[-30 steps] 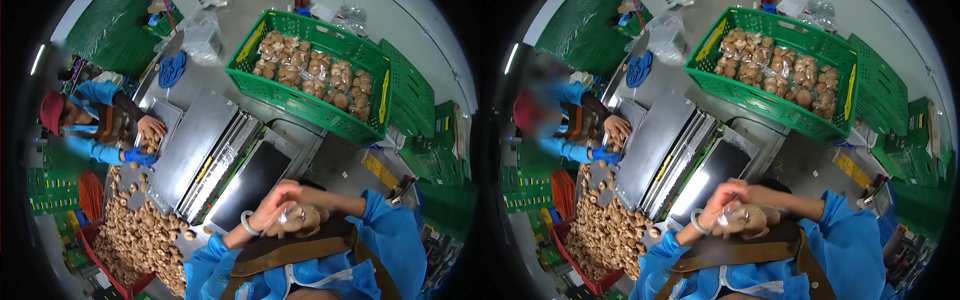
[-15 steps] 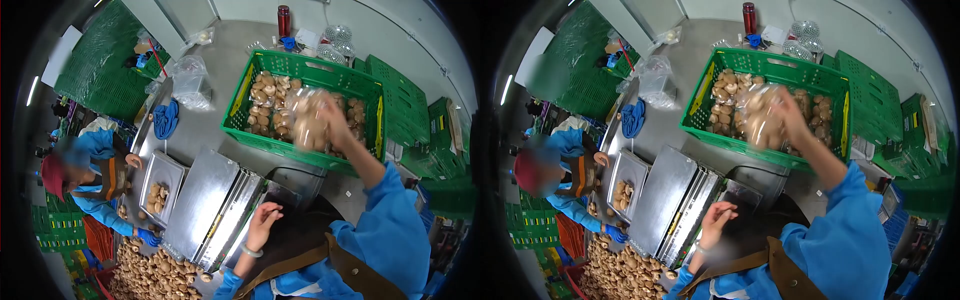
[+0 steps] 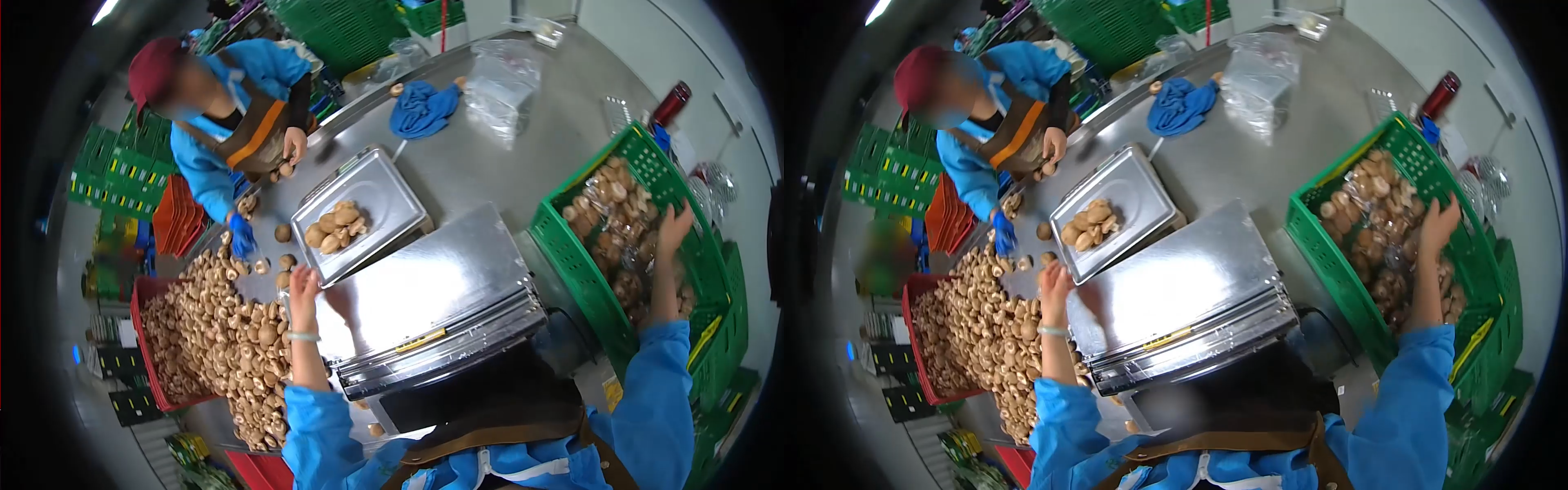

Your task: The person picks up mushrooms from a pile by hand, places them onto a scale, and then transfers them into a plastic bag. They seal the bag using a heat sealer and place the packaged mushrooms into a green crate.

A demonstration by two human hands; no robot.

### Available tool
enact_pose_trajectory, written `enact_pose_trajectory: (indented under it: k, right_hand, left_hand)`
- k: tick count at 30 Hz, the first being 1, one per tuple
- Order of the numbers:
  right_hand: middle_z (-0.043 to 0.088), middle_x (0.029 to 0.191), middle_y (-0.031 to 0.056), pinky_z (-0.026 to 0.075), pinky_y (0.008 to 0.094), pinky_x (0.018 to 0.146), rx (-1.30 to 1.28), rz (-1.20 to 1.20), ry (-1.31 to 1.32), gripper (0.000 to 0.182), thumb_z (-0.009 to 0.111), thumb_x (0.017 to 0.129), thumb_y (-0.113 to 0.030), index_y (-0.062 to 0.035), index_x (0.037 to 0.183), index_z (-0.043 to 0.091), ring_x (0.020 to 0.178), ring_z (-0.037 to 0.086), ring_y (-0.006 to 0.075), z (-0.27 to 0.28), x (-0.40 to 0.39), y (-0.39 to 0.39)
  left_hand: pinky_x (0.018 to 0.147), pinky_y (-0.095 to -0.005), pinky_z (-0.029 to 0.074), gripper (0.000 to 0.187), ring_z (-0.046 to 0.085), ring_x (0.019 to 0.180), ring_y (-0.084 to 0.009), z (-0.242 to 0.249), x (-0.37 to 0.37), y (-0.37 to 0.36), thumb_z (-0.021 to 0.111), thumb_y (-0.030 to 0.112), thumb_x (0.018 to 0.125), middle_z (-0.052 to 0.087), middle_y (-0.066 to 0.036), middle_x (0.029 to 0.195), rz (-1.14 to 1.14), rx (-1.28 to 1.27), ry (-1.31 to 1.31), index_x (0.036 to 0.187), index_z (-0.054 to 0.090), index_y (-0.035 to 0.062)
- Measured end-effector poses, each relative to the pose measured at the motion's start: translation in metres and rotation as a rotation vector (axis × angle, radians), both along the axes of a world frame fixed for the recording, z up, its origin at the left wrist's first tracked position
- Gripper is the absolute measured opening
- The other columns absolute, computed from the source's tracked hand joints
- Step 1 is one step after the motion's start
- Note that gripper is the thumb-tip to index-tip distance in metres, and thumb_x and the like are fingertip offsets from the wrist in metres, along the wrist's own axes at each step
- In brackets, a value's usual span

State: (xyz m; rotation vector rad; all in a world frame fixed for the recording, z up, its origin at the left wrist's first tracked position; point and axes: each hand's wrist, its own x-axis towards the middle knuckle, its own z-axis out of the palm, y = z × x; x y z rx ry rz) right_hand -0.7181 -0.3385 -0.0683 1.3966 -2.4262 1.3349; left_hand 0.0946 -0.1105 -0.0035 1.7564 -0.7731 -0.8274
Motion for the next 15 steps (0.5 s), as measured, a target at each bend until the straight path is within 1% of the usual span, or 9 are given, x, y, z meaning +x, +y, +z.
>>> enact_pose_trajectory:
  k: [1, 2, 4, 5, 6, 8, 10, 12, 15]
  right_hand:
    - [0.062, 0.110, 0.0120, 0.047, 0.0354, 0.091, -0.142, 0.200, -0.122, 0.044, 0.061, 0.092, -0.022, -0.0034, 0.132, 0.054, 0.099, 0.059, 0.0226, 0.024, 0.053, -0.014]
    - [0.061, 0.110, 0.0083, 0.047, 0.0296, 0.089, -0.095, 0.438, -0.169, 0.035, 0.056, 0.094, -0.013, -0.0025, 0.128, 0.056, 0.099, 0.057, 0.0172, 0.061, 0.135, -0.018]
    - [0.061, 0.113, 0.0062, 0.047, 0.0304, 0.089, 0.075, 0.910, -0.553, 0.029, 0.057, 0.095, -0.013, -0.0035, 0.123, 0.058, 0.100, 0.057, 0.0154, 0.086, 0.280, -0.021]
    - [0.061, 0.117, 0.0058, 0.047, 0.0316, 0.091, 0.147, 1.142, -0.415, 0.034, 0.060, 0.095, -0.018, -0.0045, 0.126, 0.056, 0.103, 0.058, 0.0156, 0.084, 0.337, -0.020]
    - [0.060, 0.124, 0.0078, 0.048, 0.0333, 0.092, 0.459, 1.185, -0.644, 0.044, 0.065, 0.093, -0.023, -0.0038, 0.131, 0.052, 0.106, 0.058, 0.0170, 0.092, 0.399, -0.013]
    - [0.057, 0.131, 0.0147, 0.047, 0.0369, 0.097, 0.475, 1.461, -0.625, 0.062, 0.070, 0.090, -0.031, -0.0031, 0.140, 0.046, 0.111, 0.058, 0.0210, 0.069, 0.502, -0.012]
    - [0.053, 0.135, 0.0203, 0.044, 0.0392, 0.102, 0.534, 1.391, -0.701, 0.067, 0.067, 0.090, -0.040, -0.0032, 0.141, 0.046, 0.118, 0.055, 0.0309, 0.024, 0.589, -0.016]
    - [0.051, 0.136, 0.0226, 0.042, 0.0408, 0.104, 0.558, 1.344, -0.641, 0.065, 0.065, 0.090, -0.041, -0.0054, 0.141, 0.047, 0.122, 0.052, 0.0367, -0.007, 0.641, -0.015]
    - [0.050, 0.131, 0.0237, 0.040, 0.0426, 0.105, 0.540, 1.309, -0.429, 0.059, 0.064, 0.089, -0.035, -0.0106, 0.141, 0.048, 0.123, 0.048, 0.0398, -0.018, 0.676, 0.004]
  left_hand:
    - [0.092, -0.0315, 0.048, 0.055, 0.058, 0.110, -0.0201, -0.013, 0.028, -0.008, 0.064, 0.024, 0.096, 0.055, -0.012, 0.130, 0.021, 0.058, -0.023, 0.142, 0.039, 0.0061]
    - [0.095, -0.0315, 0.047, 0.066, 0.056, 0.116, -0.0223, -0.023, 0.049, -0.019, 0.068, 0.029, 0.094, 0.050, -0.014, 0.136, 0.038, 0.116, -0.046, 0.146, 0.035, 0.0059]
    - [0.098, -0.0348, 0.047, 0.084, 0.056, 0.119, -0.0269, -0.041, 0.074, -0.043, 0.075, 0.029, 0.088, 0.043, -0.020, 0.143, -0.045, 0.179, -0.120, 0.151, 0.025, 0.0054]
    - [0.098, -0.0359, 0.047, 0.088, 0.056, 0.120, -0.0281, -0.053, 0.083, -0.056, 0.077, 0.029, 0.086, 0.042, -0.021, 0.143, -0.093, 0.157, -0.090, 0.152, 0.023, 0.0044]
    - [0.099, -0.0370, 0.047, 0.091, 0.055, 0.120, -0.0292, -0.062, 0.089, -0.068, 0.078, 0.028, 0.085, 0.041, -0.022, 0.144, -0.143, 0.133, -0.060, 0.152, 0.022, 0.0034]
    - [0.093, -0.0344, 0.049, 0.098, 0.056, 0.113, -0.0231, -0.072, 0.088, -0.090, 0.083, 0.020, 0.080, 0.049, -0.019, 0.137, -0.229, 0.099, -0.121, 0.153, 0.021, 0.0020]
    - [0.094, -0.0359, 0.051, 0.105, 0.059, 0.112, -0.0268, -0.104, 0.106, -0.101, 0.090, 0.026, 0.070, 0.050, -0.020, 0.136, -0.302, 0.136, -0.510, 0.148, 0.027, -0.0052]
    - [0.110, -0.0410, 0.039, 0.108, 0.045, 0.130, -0.0362, -0.090, 0.090, -0.105, 0.092, 0.038, 0.061, 0.043, -0.025, 0.139, -0.267, 0.133, -0.352, 0.144, 0.037, -0.0022]
    - [0.109, -0.0400, 0.040, 0.102, 0.046, 0.127, -0.0357, -0.073, 0.071, -0.098, 0.092, 0.036, 0.061, 0.043, -0.022, 0.137, -0.220, 0.132, -0.343, 0.142, 0.040, 0.0018]
